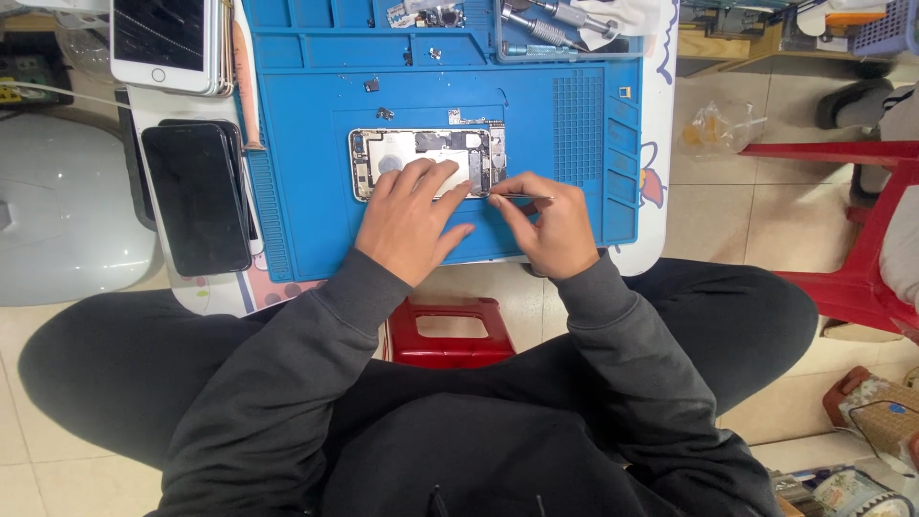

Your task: The person uses tweezers and a screwdriver to remove small screws and components from the internal frame of a disassembled smartphone. They carefully lift and place small parts onto a blue work mat while working on the phone's internal structure.

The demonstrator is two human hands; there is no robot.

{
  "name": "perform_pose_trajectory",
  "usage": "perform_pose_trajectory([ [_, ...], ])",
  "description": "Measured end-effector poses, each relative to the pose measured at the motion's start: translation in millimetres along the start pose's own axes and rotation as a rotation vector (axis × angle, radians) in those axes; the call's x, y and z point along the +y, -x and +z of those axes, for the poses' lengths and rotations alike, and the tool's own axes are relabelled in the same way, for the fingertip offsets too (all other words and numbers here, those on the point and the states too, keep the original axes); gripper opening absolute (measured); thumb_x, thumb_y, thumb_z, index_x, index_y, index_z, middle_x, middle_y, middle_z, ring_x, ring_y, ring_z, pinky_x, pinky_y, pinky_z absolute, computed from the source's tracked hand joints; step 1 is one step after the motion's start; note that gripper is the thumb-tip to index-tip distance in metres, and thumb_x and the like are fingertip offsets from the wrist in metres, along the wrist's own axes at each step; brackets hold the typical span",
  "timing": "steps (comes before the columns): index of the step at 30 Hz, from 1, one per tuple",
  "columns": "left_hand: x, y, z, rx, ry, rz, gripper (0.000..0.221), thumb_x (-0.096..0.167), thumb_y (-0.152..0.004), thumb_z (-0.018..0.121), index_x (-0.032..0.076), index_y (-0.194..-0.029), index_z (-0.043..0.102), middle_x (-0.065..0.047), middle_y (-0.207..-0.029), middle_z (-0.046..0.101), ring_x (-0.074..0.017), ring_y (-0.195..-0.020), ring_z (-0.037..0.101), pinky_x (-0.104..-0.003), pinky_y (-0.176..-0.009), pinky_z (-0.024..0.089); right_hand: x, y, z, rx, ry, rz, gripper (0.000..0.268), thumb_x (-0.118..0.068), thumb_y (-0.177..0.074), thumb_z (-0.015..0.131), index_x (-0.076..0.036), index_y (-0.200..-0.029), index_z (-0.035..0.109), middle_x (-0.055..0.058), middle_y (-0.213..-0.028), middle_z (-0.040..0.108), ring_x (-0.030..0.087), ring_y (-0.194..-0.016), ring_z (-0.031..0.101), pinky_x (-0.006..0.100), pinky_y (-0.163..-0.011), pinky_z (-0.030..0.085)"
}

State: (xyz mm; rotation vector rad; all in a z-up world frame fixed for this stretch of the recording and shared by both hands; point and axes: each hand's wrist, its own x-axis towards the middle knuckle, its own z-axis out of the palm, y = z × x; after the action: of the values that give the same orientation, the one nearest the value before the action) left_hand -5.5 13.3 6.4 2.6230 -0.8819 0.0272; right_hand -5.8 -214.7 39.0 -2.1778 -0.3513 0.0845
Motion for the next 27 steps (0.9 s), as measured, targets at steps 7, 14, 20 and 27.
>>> perform_pose_trajectory([
  [7,-3.4,1.1,1.7,0.002,0.032,0.006,0.035,0.038,-0.101,0.071,0.016,-0.127,0.073,-0.01,-0.134,0.057,-0.0292,-0.131,0.051,-0.046,-0.099,0.045,-1.5,-0.3,-0.4,-0.01,-0.006,0.006,0.008,-0.001,-0.099,0.072,0.0,-0.106,0.076,0.019,-0.091,0.079,0.039,-0.094,0.078,0.042,-0.067,0.067],
  [14,-1.8,-0.8,-2.5,-0.006,0.041,-0.005,0.031,0.036,-0.1,0.072,0.016,-0.123,0.075,-0.009,-0.133,0.058,-0.0287,-0.13,0.051,-0.045,-0.098,0.045,-1.0,0.2,-1.3,-0.015,-0.011,0.01,0.008,0.0,-0.1,0.072,0.001,-0.107,0.075,0.02,-0.092,0.078,0.041,-0.094,0.077,0.044,-0.066,0.067],
  [20,-2.8,-1.2,-1.0,-0.014,0.046,-0.008,0.03,0.036,-0.1,0.071,0.017,-0.123,0.075,-0.009,-0.133,0.058,-0.028,-0.131,0.051,-0.044,-0.098,0.045,3.0,1.3,-0.1,-0.014,-0.006,0.012,0.009,-0.002,-0.101,0.071,0.0,-0.108,0.075,0.019,-0.093,0.078,0.041,-0.096,0.077,0.043,-0.066,0.067],
  [27,-2.5,0.2,-0.5,-0.02,0.051,-0.012,0.031,0.037,-0.101,0.071,0.017,-0.124,0.074,-0.009,-0.133,0.058,-0.0284,-0.131,0.051,-0.045,-0.098,0.045,4.0,1.1,1.2,-0.019,0.005,0.008,0.008,-0.003,-0.102,0.07,0.0,-0.108,0.074,0.02,-0.093,0.078,0.042,-0.095,0.077,0.044,-0.066,0.067],
])
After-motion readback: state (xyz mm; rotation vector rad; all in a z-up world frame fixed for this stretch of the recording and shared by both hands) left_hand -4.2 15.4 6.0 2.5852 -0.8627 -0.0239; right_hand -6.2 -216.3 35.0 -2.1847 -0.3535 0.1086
